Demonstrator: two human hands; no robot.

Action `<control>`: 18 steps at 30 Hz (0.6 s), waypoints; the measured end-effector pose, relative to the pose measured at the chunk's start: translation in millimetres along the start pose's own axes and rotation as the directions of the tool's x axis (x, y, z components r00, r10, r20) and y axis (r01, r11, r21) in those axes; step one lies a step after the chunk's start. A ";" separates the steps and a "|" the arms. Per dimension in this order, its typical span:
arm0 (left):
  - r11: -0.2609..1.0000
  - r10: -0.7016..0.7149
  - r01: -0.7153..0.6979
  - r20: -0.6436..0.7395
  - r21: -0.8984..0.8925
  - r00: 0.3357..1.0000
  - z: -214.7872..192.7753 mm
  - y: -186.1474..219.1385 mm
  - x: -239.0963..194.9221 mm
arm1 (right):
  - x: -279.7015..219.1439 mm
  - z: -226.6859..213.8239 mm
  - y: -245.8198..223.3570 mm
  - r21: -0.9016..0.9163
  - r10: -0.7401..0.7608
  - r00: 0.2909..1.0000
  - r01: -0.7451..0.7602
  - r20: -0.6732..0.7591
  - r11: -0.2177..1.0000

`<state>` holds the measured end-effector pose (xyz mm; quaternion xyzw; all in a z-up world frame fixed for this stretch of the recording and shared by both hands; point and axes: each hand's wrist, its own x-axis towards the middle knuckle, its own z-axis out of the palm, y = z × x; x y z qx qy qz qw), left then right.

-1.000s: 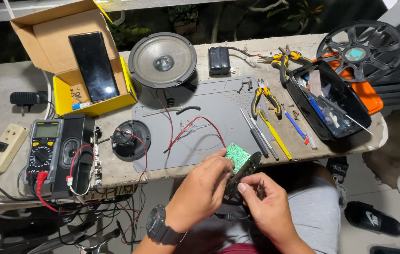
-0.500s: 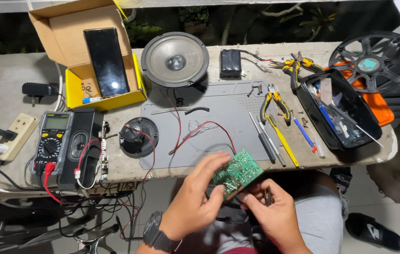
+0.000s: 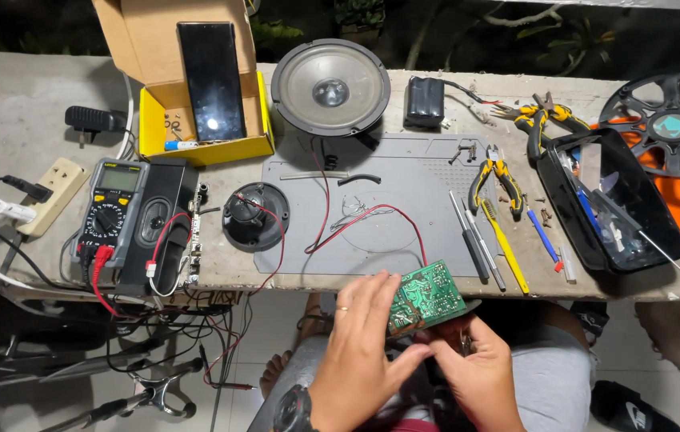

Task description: The person uses a soldering iron to work on a green circuit board, applying heat to specific points. They then attach a black plastic component to the board and continue soldering connections. The workspace includes a multimeter, speakers, and various tools.

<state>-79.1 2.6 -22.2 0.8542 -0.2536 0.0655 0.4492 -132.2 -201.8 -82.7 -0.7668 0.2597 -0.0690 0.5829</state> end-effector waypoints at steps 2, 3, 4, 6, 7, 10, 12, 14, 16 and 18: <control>1.000 -0.006 0.006 0.008 0.002 1.000 3.2 -2.4 3.4 | -1.3 -2.7 4.2 0.021 -0.015 1.000 0.015 0.018 1.000; 1.000 -0.011 0.011 0.004 -0.016 1.000 4.7 -5.5 4.1 | -3.3 -2.5 0.4 0.133 -0.018 0.997 0.008 0.074 0.991; 0.999 -0.015 0.015 0.000 -0.033 1.000 6.4 -8.5 4.8 | -5.3 -2.5 -3.3 0.244 -0.026 0.991 -0.007 0.130 0.970; 0.999 0.011 -0.011 -0.011 -0.051 1.000 4.2 -8.3 7.2 | -5.2 -12.7 10.3 0.174 -0.038 0.982 0.005 0.186 0.985; 0.997 0.038 -0.039 -0.022 -0.070 0.999 3.5 -8.0 8.5 | -5.1 -18.3 17.2 0.103 -0.044 0.970 0.020 0.239 0.994; 0.992 0.083 -0.089 -0.076 -0.085 0.994 4.7 -4.2 9.3 | -7.5 -21.8 31.1 0.205 0.033 0.948 -0.102 0.316 0.974; 0.991 0.077 -0.082 -0.055 -0.103 0.996 2.1 0.7 8.7 | -9.7 -26.6 33.9 0.224 0.000 0.947 -0.076 0.321 0.972; 0.990 0.074 -0.078 -0.036 -0.118 0.997 -4.7 5.3 11.0 | -14.7 -33.6 30.2 0.246 -0.038 0.945 -0.045 0.325 0.968; 0.981 0.140 -0.137 0.009 -0.139 0.990 -15.6 9.5 15.9 | -21.8 -42.9 20.1 0.196 -0.076 0.973 0.033 0.218 0.980; 0.976 0.171 -0.160 0.066 -0.151 0.983 -33.0 15.2 24.6 | -28.2 -43.4 -5.1 0.173 -0.122 0.990 0.108 0.070 0.979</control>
